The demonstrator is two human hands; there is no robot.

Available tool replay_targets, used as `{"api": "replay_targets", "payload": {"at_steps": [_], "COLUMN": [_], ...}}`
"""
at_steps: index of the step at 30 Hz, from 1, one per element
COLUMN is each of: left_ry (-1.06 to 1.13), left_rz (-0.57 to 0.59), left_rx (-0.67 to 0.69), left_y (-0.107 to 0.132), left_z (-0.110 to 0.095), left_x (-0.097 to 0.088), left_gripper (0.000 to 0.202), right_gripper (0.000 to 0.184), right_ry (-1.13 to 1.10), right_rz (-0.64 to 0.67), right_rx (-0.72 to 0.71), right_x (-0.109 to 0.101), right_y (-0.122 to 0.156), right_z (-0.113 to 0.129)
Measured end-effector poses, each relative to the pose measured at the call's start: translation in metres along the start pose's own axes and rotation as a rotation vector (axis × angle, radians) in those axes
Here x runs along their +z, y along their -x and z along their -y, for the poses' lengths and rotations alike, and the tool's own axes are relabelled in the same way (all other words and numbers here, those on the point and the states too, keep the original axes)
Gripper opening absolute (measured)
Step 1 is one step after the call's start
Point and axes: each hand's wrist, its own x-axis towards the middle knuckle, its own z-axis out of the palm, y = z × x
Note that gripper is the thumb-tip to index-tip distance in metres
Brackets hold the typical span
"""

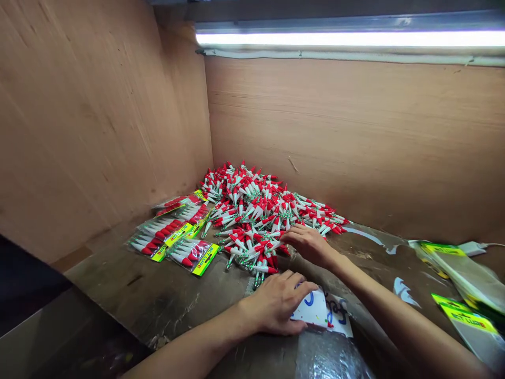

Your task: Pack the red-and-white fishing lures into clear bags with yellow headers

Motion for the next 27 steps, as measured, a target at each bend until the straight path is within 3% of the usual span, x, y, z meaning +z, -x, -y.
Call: {"api": "replay_targets", "payload": {"at_steps": [2,5,9,14,16,20,23,27], "left_ry": [0.024,0.08,0.161,0.218,0.235,0.233,0.241,0.248], "left_rz": [-0.008,-0.023,-0.055,-0.071,-0.091,-0.12,-0.128,-0.123], "left_rx": [0.014,0.019,-0.012,0.008,0.0,-0.001,0.027,0.018], "left_y": [0.001,0.001,0.0,-0.003,-0.004,-0.004,-0.005,-0.006], "left_z": [0.001,0.002,0.002,0.004,0.006,0.01,0.01,0.007], "left_x": [0.001,0.003,0.004,0.008,0.011,0.017,0.018,0.018], "left_gripper": [0.078,0.078,0.078,0.079,0.078,0.082,0.084,0.081], "right_gripper": [0.019,0.023,0.038,0.045,0.046,0.042,0.031,0.025], "right_ry": [-0.165,-0.434,-0.781,-1.153,-1.148,-0.881,-0.57,-0.188], "right_rz": [-0.077,-0.193,-0.245,-0.331,-0.281,-0.015,0.118,0.121], "right_rx": [0.143,0.482,0.895,1.168,1.196,1.147,0.989,0.728], "right_x": [-0.003,-0.01,-0.021,-0.039,-0.047,-0.062,-0.057,-0.031], "right_y": [0.013,0.044,0.097,0.161,0.181,0.202,0.196,0.171], "right_z": [0.0,0.001,0.009,0.031,0.04,0.054,0.066,0.082]}}
